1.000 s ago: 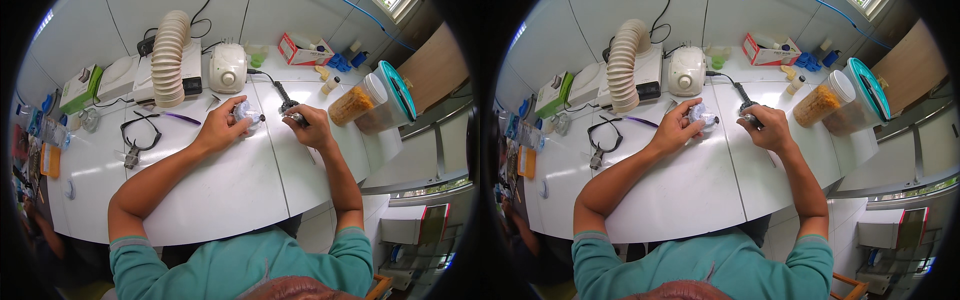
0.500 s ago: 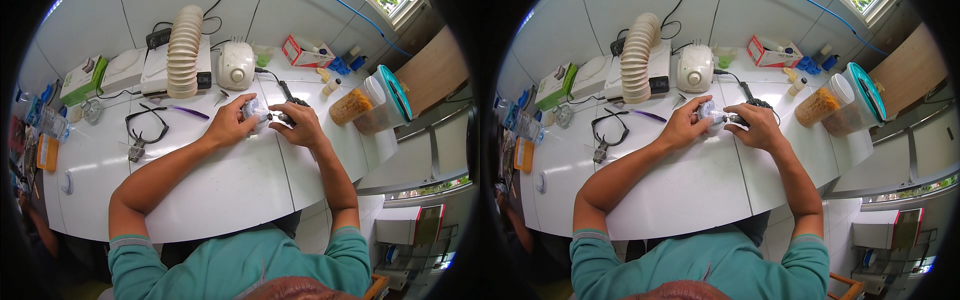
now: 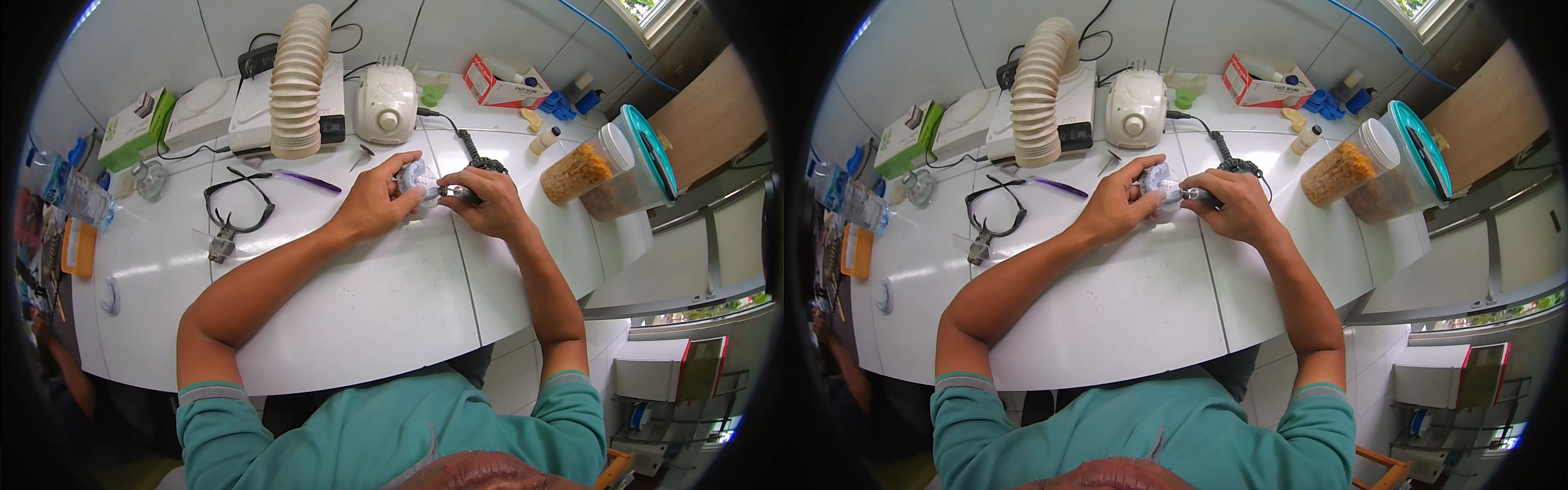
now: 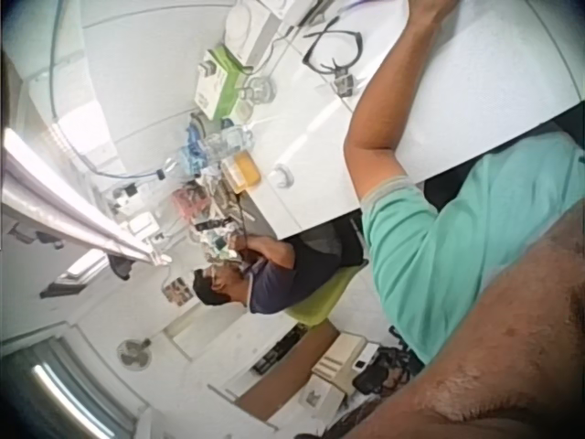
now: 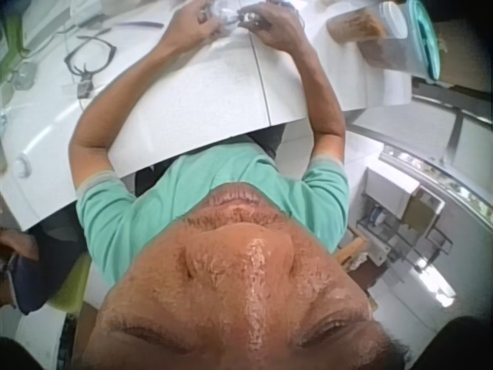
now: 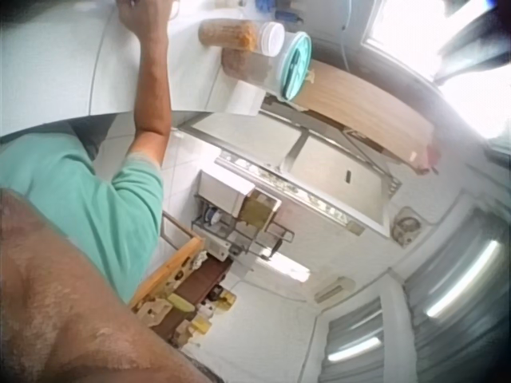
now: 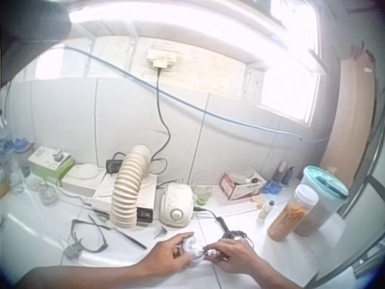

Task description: The person uses a rotary tool with a polishing disc to smooth the surfaces of a dental model.

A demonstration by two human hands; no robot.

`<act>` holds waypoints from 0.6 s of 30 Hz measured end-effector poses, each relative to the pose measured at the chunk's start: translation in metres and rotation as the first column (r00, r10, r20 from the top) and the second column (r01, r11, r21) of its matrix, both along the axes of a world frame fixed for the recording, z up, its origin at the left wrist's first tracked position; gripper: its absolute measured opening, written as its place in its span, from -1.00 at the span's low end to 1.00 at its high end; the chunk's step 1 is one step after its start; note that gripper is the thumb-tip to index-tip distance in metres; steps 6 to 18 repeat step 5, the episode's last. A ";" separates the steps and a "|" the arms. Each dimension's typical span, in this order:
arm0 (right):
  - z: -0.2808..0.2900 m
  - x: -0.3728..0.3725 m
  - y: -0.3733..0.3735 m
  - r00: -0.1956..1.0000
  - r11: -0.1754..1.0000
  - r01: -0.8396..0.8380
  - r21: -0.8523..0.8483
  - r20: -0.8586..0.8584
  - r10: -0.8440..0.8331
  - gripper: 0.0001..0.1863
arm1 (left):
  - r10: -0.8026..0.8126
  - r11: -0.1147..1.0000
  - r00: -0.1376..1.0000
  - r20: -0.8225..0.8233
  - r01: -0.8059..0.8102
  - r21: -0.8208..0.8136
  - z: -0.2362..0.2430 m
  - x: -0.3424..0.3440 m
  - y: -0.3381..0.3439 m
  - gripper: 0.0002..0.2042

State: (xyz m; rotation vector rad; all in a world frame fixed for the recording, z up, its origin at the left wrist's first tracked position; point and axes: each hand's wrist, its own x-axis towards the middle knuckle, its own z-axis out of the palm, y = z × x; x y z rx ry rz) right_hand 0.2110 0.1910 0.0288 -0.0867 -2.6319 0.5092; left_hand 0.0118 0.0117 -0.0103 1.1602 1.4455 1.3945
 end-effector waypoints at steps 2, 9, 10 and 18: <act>-0.003 0.002 0.003 1.000 0.997 -0.004 -0.079 -0.009 0.003 -0.65 | -0.004 1.000 1.000 -0.011 0.004 -0.014 0.001 0.001 0.000 -0.36; 0.002 0.004 0.005 1.000 0.991 0.006 -0.136 -0.021 -0.009 -0.65 | 0.000 1.000 1.000 -0.024 0.000 -0.002 0.001 -0.001 0.001 -0.35; 0.002 0.004 0.005 1.000 0.991 0.006 -0.136 -0.021 -0.009 -0.65 | 0.000 1.000 1.000 -0.024 0.000 -0.002 0.001 -0.001 0.001 -0.35; 0.002 0.004 0.005 1.000 0.991 0.006 -0.136 -0.021 -0.009 -0.65 | 0.000 1.000 1.000 -0.024 0.000 -0.002 0.001 -0.001 0.001 -0.35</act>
